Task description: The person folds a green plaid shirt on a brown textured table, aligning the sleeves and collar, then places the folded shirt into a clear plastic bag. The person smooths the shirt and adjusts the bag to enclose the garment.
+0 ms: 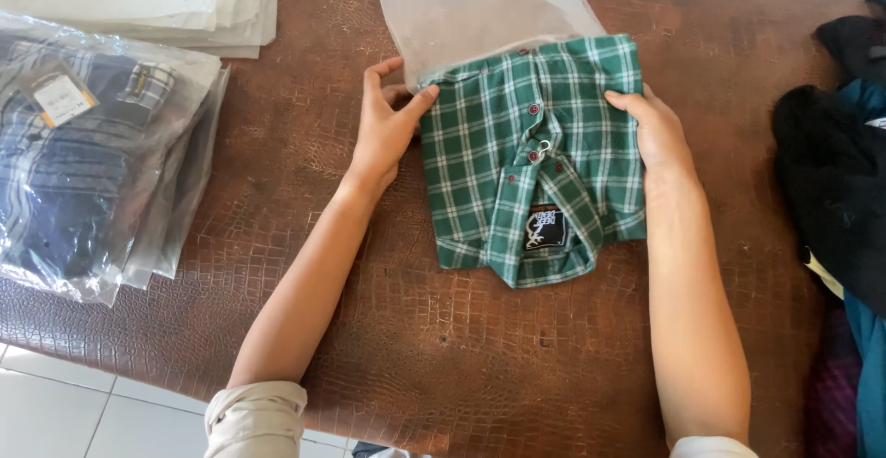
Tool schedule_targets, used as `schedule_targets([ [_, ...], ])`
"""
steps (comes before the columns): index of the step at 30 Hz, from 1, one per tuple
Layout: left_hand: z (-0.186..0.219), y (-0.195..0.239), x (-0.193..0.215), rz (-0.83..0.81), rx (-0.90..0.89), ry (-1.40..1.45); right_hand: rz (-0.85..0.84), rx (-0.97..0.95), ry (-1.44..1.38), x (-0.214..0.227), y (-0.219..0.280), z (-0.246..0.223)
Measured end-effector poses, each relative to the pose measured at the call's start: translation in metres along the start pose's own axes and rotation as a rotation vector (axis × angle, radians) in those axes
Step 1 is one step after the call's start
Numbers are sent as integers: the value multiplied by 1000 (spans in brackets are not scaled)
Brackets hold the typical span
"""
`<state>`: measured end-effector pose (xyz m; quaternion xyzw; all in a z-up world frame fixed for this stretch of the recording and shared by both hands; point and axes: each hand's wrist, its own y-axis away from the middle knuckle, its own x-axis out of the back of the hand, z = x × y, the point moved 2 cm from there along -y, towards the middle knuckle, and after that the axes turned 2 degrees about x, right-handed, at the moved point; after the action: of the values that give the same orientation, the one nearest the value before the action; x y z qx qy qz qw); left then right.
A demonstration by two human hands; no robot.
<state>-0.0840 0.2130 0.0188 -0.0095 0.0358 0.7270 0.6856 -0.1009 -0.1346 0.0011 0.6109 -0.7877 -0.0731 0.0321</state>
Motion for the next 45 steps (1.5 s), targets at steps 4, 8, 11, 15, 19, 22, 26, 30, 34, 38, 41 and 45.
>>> schedule_targets([
  [4, 2, 0, 6, -49, -9, -48, 10, 59, 34, 1, -3, 10],
  [8, 6, 5, 6, -124, -127, -318, 17, 210, 95, -19, 24, -18],
  [11, 27, 22, -2, -34, -332, -786, 12, 176, 214, -28, 30, -36],
  [15, 40, 23, -16, 88, -685, -1149, 0, 84, 374, -38, 42, -51],
  [19, 24, 0, -64, -23, -789, -1319, -23, 185, 524, -39, 44, -52],
  [22, 8, -26, -106, -131, -823, -1290, -45, 303, 589, -35, 42, -46],
  [26, 8, -58, -145, 46, -960, -1274, -30, 370, 476, -29, 36, -41],
  [30, -4, -90, -166, 57, -764, -1141, -100, 388, 454, -29, 35, -39],
  [34, -15, -100, -179, 108, -801, -1154, -161, 432, 404, -25, 27, -34],
  [38, -1, -79, -170, 138, -876, -1109, -175, 518, 554, -26, 30, -34],
  [41, 9, -64, -159, 116, -932, -1009, -142, 599, 691, -31, 37, -34],
  [45, 21, -55, -148, 39, -999, -802, -92, 665, 736, -40, 52, -46],
])
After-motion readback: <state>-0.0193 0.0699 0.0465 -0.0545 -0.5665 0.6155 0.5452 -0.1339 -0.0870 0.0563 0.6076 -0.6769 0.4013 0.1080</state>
